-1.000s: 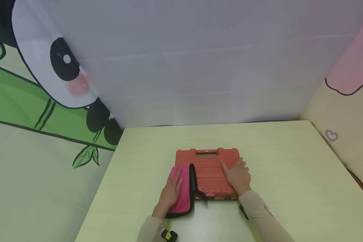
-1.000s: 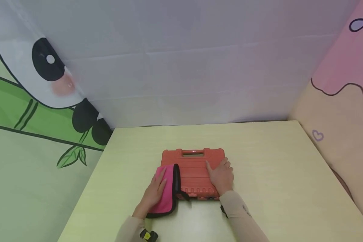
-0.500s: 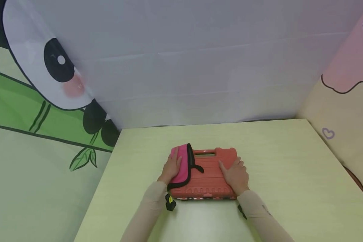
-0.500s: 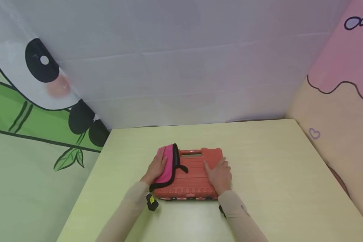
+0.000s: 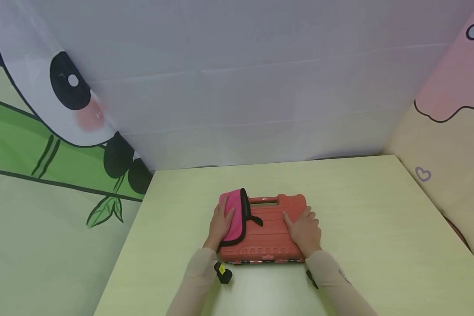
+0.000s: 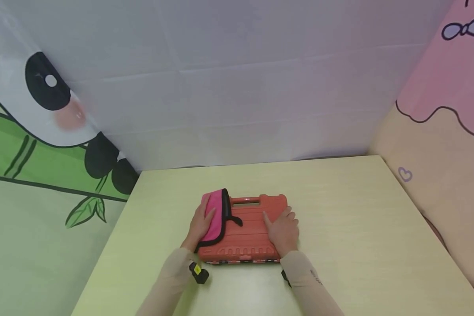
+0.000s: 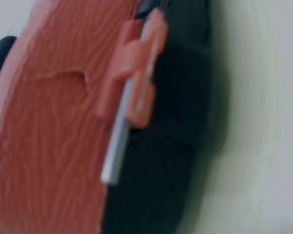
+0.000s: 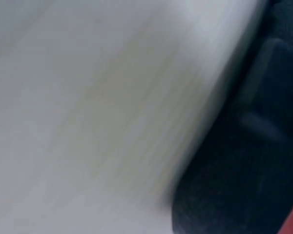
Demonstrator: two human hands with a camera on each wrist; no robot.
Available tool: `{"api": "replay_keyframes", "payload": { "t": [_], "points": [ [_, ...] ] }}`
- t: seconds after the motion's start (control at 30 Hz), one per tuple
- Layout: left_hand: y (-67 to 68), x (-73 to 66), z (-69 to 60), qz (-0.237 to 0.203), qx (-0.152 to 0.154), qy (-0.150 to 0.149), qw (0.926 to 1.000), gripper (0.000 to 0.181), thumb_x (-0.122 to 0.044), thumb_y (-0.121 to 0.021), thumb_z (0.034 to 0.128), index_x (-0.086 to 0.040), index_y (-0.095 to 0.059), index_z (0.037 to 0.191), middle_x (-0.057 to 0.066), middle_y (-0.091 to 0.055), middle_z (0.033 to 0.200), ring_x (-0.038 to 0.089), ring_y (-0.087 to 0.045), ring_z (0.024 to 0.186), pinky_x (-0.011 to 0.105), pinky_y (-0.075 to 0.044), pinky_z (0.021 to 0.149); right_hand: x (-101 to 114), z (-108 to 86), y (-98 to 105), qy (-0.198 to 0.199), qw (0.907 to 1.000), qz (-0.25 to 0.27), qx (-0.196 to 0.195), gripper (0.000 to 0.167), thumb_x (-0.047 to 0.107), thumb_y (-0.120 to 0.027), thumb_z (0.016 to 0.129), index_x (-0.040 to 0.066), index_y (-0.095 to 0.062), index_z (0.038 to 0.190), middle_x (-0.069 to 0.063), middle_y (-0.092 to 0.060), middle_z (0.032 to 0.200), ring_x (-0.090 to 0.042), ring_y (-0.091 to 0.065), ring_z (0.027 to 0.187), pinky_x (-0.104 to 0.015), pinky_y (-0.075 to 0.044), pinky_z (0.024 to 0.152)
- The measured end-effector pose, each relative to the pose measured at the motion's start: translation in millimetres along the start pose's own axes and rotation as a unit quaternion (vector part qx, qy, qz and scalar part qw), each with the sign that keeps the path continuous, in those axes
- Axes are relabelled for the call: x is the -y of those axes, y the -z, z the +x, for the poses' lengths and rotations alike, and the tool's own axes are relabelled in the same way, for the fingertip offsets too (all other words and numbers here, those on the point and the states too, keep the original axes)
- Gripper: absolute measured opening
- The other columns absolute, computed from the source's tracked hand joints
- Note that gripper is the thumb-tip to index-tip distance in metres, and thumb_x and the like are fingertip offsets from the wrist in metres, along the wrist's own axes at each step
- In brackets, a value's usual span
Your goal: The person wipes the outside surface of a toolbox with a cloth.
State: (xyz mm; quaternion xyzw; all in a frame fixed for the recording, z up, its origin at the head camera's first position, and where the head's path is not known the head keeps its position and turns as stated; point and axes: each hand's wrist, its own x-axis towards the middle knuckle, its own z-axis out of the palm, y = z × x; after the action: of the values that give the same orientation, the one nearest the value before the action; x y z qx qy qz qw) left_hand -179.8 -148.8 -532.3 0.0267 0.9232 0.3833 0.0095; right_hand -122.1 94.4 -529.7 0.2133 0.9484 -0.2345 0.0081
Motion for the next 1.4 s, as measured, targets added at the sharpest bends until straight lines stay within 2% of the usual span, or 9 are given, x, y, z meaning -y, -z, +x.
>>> {"api": "replay_keyframes", "payload": {
  "t": [0.17, 0.33, 0.7, 0.8, 0.93, 1.13, 1.27, 1.33, 1.4],
  "points": [
    [4.3, 3.3, -10.9, -0.022, 0.016, 0.003, 0.9996, 0.06, -0.038, -0.046, 0.0942, -0.018, -0.023, 0.147, 0.023, -0.027, 0.147, 0.041, -0.028, 0.135, 0.058, -0.028, 0.105, 3, -1.6, 1, -0.003, 1.0, 0.004, -0.001, 0.093, 0.064, -0.04, 0.086, -0.014, -0.02, 0.134, -0.031, -0.044, 0.111, -0.04, -0.05, 0.091, -0.05, -0.049, 0.066],
    [8.4, 6.0, -28.0, -0.051, 0.024, -0.003, 0.9984, 0.06, -0.038, -0.046, 0.0943, -0.019, -0.023, 0.147, 0.018, -0.025, 0.15, 0.039, -0.019, 0.139, 0.059, -0.022, 0.107, 4, -2.7, 1, -0.007, 1.0, 0.003, -0.001, 0.093, 0.064, -0.04, 0.085, -0.014, -0.02, 0.134, -0.03, -0.045, 0.109, -0.039, -0.049, 0.088, -0.048, -0.049, 0.063],
    [7.9, 9.5, -82.0, -0.091, 0.009, 0.005, 0.9958, 0.056, -0.04, -0.045, 0.0945, -0.025, -0.026, 0.146, 0.012, -0.025, 0.151, 0.037, -0.017, 0.14, 0.06, -0.021, 0.107, 3, -4.2, 5, 0.002, 0.9999, -0.003, 0.009, 0.093, 0.064, -0.038, 0.086, -0.014, -0.019, 0.135, -0.031, -0.044, 0.111, -0.039, -0.049, 0.088, -0.048, -0.048, 0.063],
    [7.1, 10.5, -97.9, -0.085, -0.006, -0.005, 0.9963, 0.053, -0.037, -0.042, 0.0966, -0.024, -0.027, 0.146, 0.012, -0.025, 0.151, 0.037, -0.018, 0.14, 0.059, -0.022, 0.107, 3, -4.9, 5, 0.009, 0.9999, -0.002, 0.012, 0.093, 0.064, -0.038, 0.086, -0.013, -0.019, 0.134, -0.031, -0.045, 0.11, -0.039, -0.049, 0.087, -0.047, -0.047, 0.062],
    [6.2, 8.7, -116.9, -0.069, -0.024, -0.001, 0.9973, 0.051, -0.035, -0.038, 0.098, -0.021, -0.026, 0.146, 0.013, -0.025, 0.151, 0.037, -0.02, 0.139, 0.057, -0.024, 0.107, 4, -5.5, 4, 0.012, 0.9999, 0.003, 0.011, 0.091, 0.064, -0.038, 0.086, -0.012, -0.02, 0.134, -0.031, -0.045, 0.108, -0.039, -0.049, 0.086, -0.047, -0.047, 0.06],
    [-0.2, 5.1, -139.2, -0.035, -0.041, 0.027, 0.9982, 0.052, -0.033, -0.041, 0.0977, -0.025, -0.024, 0.146, 0.013, -0.025, 0.15, 0.035, -0.026, 0.137, 0.055, -0.033, 0.103, 5, -6.3, 4, 0.011, 0.9998, 0.01, 0.011, 0.09, 0.063, -0.038, 0.087, -0.012, -0.021, 0.133, -0.031, -0.045, 0.109, -0.04, -0.05, 0.087, -0.049, -0.047, 0.062],
    [-8.0, -1.5, -154.7, 0.018, -0.051, 0.065, 0.9965, 0.055, -0.028, -0.047, 0.0957, -0.028, -0.024, 0.146, 0.02, -0.023, 0.149, 0.042, -0.036, 0.13, 0.054, -0.043, 0.093, 5, -6.2, 4, 0.011, 0.9998, 0.01, 0.009, 0.091, 0.064, -0.038, 0.087, -0.012, -0.021, 0.134, -0.031, -0.045, 0.109, -0.041, -0.05, 0.088, -0.05, -0.047, 0.063],
    [-12.2, -6.0, -159.7, 0.039, -0.058, 0.078, 0.9945, 0.057, -0.024, -0.049, 0.0946, -0.029, -0.024, 0.146, 0.021, -0.022, 0.149, 0.043, -0.039, 0.128, 0.052, -0.045, 0.09, 5, -5.7, 4, 0.01, 0.9999, 0.008, 0.007, 0.092, 0.064, -0.037, 0.087, -0.012, -0.02, 0.135, -0.031, -0.045, 0.109, -0.042, -0.05, 0.089, -0.05, -0.047, 0.064],
    [-15.2, -9.1, -160.1, 0.053, -0.06, 0.08, 0.9936, 0.059, -0.024, -0.05, 0.0944, -0.031, -0.023, 0.146, 0.019, -0.018, 0.151, 0.041, -0.035, 0.131, 0.05, -0.045, 0.092, 4, -4.9, 4, 0.008, 0.9999, 0.007, 0.005, 0.092, 0.064, -0.037, 0.087, -0.012, -0.019, 0.135, -0.031, -0.045, 0.109, -0.042, -0.05, 0.09, -0.05, -0.047, 0.064]
  ]
}}
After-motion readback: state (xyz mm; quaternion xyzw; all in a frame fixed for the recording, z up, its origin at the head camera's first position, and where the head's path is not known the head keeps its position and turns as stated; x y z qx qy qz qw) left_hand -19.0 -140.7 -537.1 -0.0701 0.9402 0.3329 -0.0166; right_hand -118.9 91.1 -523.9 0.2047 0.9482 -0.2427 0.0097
